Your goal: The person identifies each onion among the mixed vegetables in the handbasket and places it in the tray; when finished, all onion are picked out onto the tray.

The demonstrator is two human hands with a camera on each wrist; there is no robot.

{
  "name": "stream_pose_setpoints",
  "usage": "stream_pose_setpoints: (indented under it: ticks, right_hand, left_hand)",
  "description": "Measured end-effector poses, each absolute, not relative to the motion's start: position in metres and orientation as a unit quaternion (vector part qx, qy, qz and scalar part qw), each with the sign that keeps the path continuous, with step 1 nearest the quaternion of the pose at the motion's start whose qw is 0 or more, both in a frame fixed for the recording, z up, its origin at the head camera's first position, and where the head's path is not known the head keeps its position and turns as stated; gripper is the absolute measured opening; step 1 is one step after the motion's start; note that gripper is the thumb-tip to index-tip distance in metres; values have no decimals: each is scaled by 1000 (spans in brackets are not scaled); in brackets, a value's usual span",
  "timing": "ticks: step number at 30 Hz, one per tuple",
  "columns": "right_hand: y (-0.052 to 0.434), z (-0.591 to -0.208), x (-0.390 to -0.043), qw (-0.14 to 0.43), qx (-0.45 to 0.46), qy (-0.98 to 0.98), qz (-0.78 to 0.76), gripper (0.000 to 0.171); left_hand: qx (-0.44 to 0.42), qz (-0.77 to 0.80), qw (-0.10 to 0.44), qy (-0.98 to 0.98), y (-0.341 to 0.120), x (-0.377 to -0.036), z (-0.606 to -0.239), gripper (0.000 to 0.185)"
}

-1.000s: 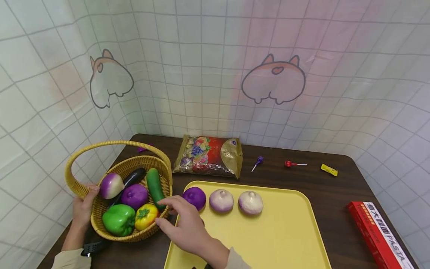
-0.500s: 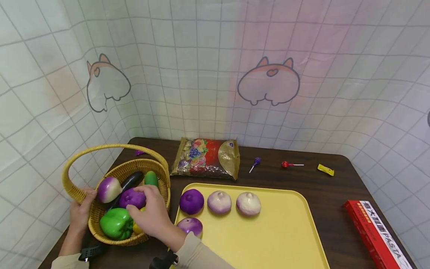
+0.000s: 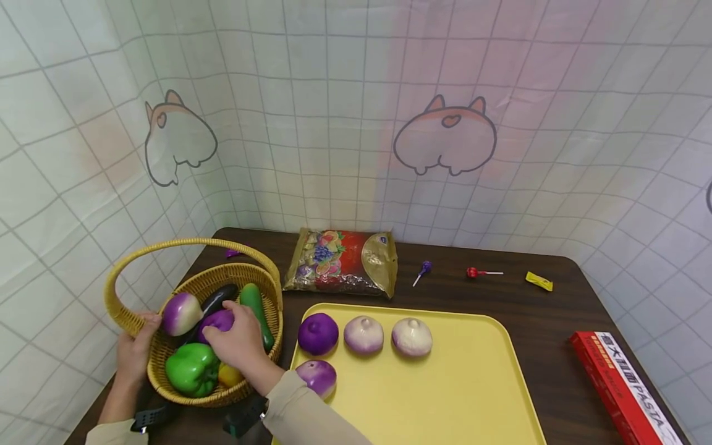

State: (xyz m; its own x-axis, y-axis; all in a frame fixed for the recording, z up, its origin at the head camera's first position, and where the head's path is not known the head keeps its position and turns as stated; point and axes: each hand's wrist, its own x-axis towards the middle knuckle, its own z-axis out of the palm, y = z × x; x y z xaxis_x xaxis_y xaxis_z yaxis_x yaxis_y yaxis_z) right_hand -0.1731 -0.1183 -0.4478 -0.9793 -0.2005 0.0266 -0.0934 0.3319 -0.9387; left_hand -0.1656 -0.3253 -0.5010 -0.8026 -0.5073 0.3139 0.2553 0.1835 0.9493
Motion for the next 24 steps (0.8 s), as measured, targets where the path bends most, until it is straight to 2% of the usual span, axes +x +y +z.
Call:
stream_pose_setpoints:
  ticks: [11, 24]
  right_hand:
    - [-130, -451, -189, 60, -86, 835, -540, 55]
    - [-129, -456, -189, 68, -142, 884, -440, 57]
  left_hand:
    - [89, -644, 301, -698, -325, -164, -501, 9]
    - [110, -636, 287, -707, -324, -164, -500, 8]
